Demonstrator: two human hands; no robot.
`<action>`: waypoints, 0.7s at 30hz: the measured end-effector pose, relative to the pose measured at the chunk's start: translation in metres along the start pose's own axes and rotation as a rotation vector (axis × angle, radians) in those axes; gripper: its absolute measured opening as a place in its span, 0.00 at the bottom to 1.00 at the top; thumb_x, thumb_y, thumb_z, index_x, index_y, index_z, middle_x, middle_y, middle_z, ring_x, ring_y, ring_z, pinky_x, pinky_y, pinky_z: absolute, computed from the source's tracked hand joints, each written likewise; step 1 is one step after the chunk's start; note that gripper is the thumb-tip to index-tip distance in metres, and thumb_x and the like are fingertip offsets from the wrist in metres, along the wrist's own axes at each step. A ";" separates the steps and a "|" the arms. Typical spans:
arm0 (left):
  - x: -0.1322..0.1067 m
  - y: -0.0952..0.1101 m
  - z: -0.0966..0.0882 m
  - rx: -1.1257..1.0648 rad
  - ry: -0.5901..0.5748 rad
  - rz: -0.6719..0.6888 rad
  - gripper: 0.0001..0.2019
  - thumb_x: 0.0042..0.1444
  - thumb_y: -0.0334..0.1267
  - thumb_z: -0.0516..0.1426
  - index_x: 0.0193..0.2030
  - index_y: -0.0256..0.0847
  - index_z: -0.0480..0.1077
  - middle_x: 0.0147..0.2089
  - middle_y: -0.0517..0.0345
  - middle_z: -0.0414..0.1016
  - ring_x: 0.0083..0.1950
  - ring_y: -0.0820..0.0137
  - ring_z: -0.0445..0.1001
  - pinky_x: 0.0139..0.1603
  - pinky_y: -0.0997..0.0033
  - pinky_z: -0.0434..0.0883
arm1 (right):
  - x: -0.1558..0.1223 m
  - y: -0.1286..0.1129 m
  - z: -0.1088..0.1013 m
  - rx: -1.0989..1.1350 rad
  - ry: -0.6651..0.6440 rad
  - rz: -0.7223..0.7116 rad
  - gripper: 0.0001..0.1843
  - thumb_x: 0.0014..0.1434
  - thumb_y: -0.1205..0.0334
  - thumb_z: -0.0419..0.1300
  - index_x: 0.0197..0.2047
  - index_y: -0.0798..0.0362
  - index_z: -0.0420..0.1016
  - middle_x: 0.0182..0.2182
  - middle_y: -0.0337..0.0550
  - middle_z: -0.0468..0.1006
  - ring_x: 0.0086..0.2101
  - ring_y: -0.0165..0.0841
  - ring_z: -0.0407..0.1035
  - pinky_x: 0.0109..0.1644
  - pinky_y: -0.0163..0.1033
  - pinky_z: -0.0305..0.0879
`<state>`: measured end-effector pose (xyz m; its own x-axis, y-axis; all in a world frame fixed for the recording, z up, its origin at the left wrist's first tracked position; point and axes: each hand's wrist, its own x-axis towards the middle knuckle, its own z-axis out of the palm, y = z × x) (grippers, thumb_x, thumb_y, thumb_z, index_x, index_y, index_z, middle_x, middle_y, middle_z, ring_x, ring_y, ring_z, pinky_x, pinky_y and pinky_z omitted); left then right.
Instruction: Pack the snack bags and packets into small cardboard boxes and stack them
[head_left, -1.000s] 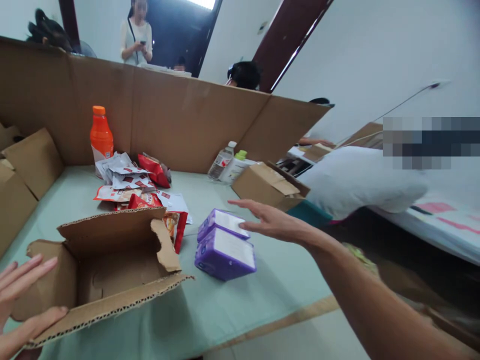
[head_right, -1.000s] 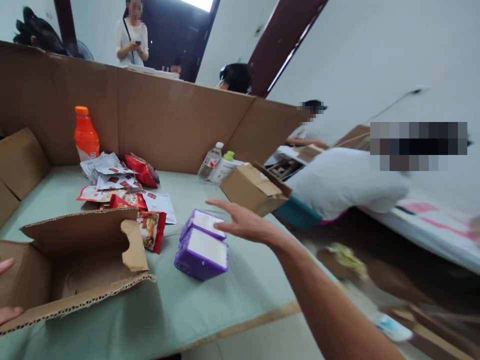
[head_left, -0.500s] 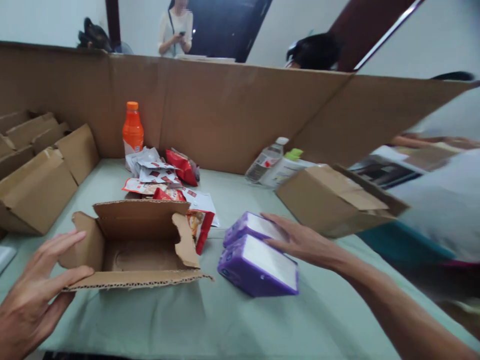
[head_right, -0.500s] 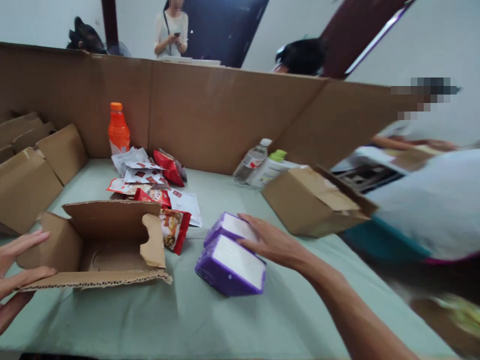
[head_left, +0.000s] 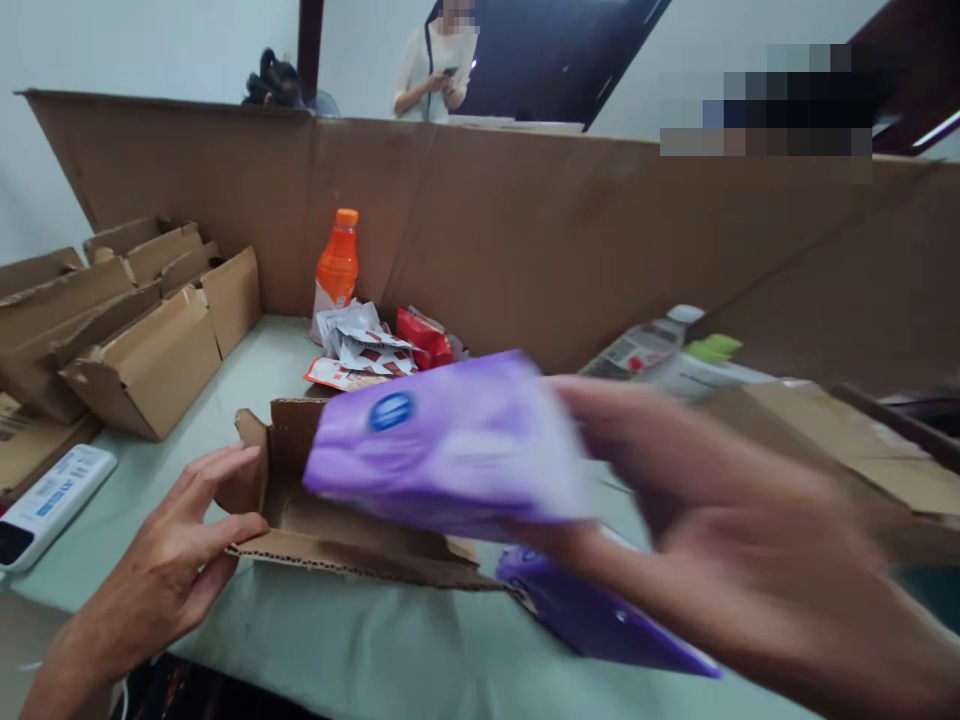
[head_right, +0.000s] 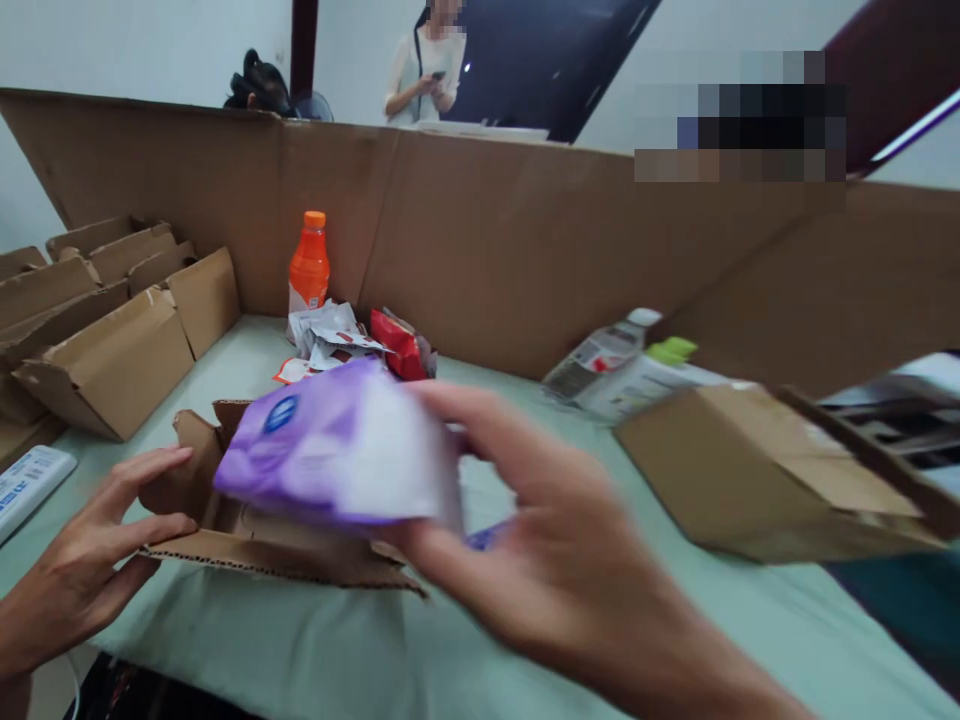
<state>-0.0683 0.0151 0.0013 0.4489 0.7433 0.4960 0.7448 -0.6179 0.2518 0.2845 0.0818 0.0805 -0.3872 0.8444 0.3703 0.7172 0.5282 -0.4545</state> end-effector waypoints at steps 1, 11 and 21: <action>0.000 0.001 0.000 -0.003 0.004 -0.003 0.20 0.58 0.18 0.51 0.49 0.44 0.76 0.73 0.49 0.59 0.74 0.56 0.60 0.71 0.50 0.67 | 0.012 -0.018 0.016 0.033 -0.092 -0.092 0.28 0.58 0.49 0.60 0.62 0.42 0.68 0.55 0.51 0.79 0.49 0.49 0.75 0.51 0.54 0.75; 0.017 -0.001 -0.003 -0.066 -0.022 0.069 0.10 0.49 0.23 0.57 0.34 0.42 0.74 0.52 0.55 0.81 0.74 0.55 0.62 0.79 0.44 0.45 | 0.065 -0.068 0.131 -0.310 -0.741 -0.154 0.23 0.62 0.67 0.58 0.60 0.66 0.68 0.54 0.69 0.76 0.51 0.52 0.73 0.52 0.55 0.70; 0.038 -0.001 0.009 -0.035 -0.080 0.166 0.09 0.46 0.25 0.57 0.31 0.43 0.72 0.36 0.58 0.82 0.69 0.50 0.70 0.79 0.39 0.37 | 0.043 -0.027 0.042 -0.077 -0.413 -0.170 0.26 0.67 0.52 0.60 0.65 0.52 0.71 0.66 0.55 0.70 0.63 0.47 0.66 0.66 0.56 0.64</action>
<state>-0.0477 0.0466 0.0119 0.6029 0.6476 0.4661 0.6403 -0.7412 0.2017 0.2241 0.1079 0.0746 -0.6911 0.7191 0.0731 0.6582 0.6679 -0.3474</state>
